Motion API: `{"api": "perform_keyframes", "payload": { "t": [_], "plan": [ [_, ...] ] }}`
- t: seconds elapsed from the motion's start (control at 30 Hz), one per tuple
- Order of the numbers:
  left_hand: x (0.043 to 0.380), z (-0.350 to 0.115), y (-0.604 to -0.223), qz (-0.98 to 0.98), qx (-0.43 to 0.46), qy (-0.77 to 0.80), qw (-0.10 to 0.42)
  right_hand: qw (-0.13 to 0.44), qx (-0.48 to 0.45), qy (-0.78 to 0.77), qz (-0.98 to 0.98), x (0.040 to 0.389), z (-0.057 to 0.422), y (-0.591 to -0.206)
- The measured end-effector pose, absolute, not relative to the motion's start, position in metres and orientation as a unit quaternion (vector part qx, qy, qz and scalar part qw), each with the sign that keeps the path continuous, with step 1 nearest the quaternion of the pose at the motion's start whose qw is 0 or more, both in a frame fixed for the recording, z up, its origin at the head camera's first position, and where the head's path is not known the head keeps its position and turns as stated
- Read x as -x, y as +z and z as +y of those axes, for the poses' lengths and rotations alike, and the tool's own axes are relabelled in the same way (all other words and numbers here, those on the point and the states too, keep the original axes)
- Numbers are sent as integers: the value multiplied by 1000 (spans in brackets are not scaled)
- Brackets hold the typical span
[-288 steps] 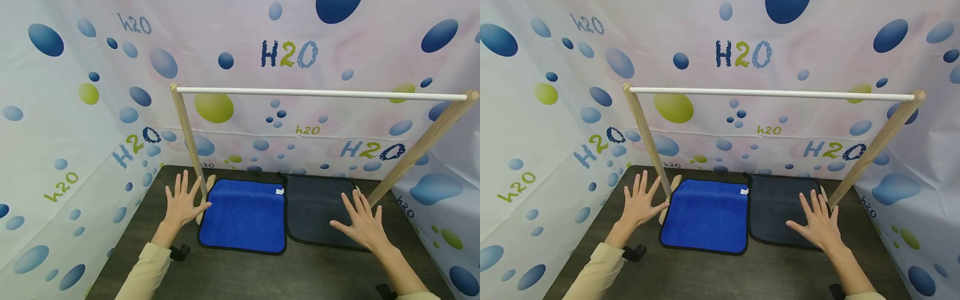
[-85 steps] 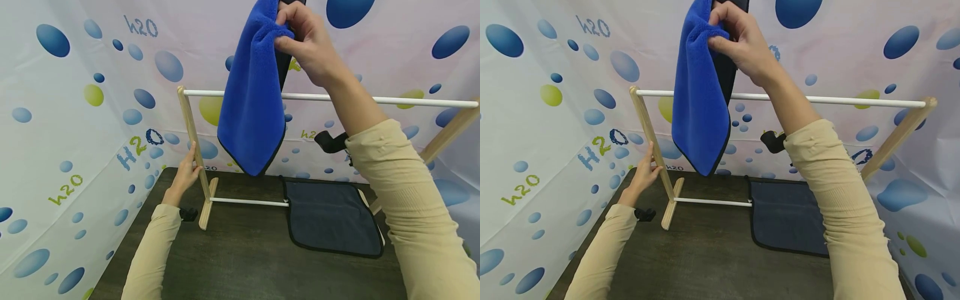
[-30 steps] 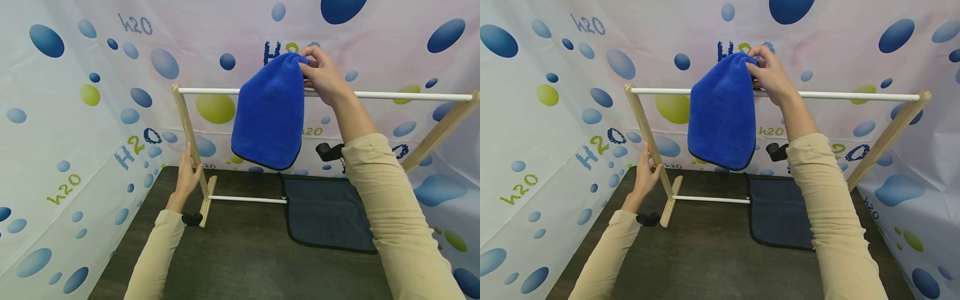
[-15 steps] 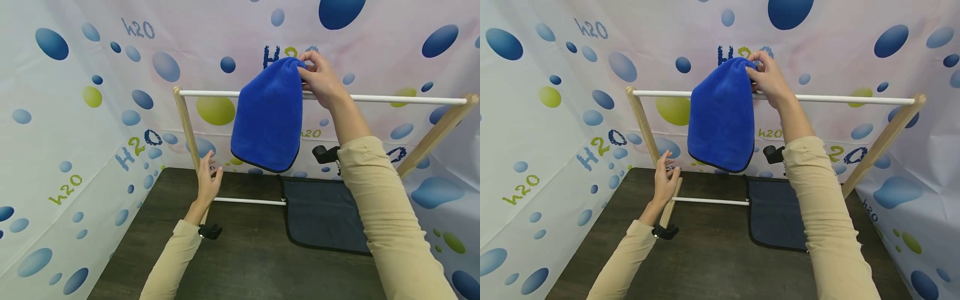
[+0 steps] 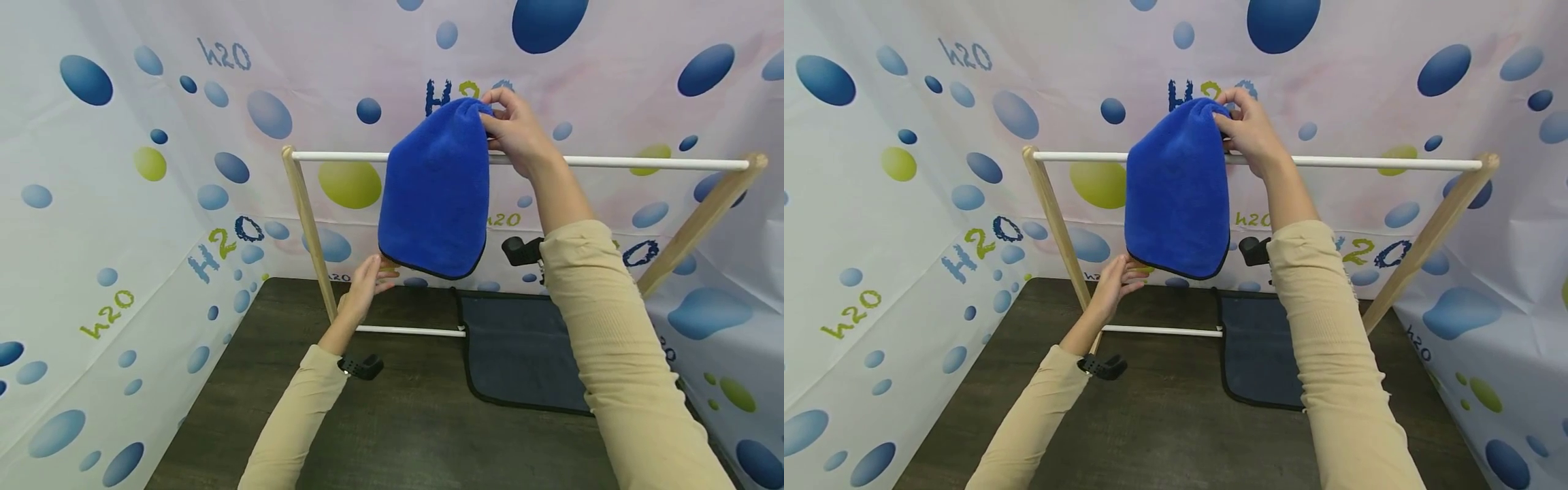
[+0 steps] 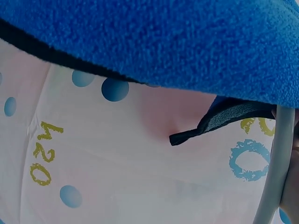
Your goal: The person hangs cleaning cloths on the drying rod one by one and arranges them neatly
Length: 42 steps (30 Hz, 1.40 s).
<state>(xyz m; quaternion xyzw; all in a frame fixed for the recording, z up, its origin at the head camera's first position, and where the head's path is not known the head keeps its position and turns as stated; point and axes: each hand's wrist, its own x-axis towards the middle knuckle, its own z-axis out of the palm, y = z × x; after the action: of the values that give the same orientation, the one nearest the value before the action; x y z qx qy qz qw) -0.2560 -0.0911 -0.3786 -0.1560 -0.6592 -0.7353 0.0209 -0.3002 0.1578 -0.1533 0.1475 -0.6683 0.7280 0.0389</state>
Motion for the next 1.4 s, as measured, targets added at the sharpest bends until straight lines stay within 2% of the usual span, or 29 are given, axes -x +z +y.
{"api": "perform_keyframes", "payload": {
  "t": [0.1, 0.43, 0.87, 1.17, 1.27, 1.4],
  "plan": [
    [255, -87, -375, -638, 158, -753, 10, 41, -146, 727, -670, 300, 158, -154],
    [248, -92, -336, -564, 181, -804, 43, 51, -143, 719, -678, 299, 159, -154],
    [263, -116, -230, -590, 264, -744, 172, 85, -164, 770, -610, 297, 170, -152],
    [277, -135, -166, -605, 293, -725, 149, 94, -188, 806, -553, 287, 185, -143],
    [281, -139, -153, -594, 288, -740, 129, 96, -208, 811, -538, 283, 188, -138],
    [289, -143, -145, -558, 273, -778, 95, 67, -217, 809, -543, 279, 193, -132]
  ]
}}
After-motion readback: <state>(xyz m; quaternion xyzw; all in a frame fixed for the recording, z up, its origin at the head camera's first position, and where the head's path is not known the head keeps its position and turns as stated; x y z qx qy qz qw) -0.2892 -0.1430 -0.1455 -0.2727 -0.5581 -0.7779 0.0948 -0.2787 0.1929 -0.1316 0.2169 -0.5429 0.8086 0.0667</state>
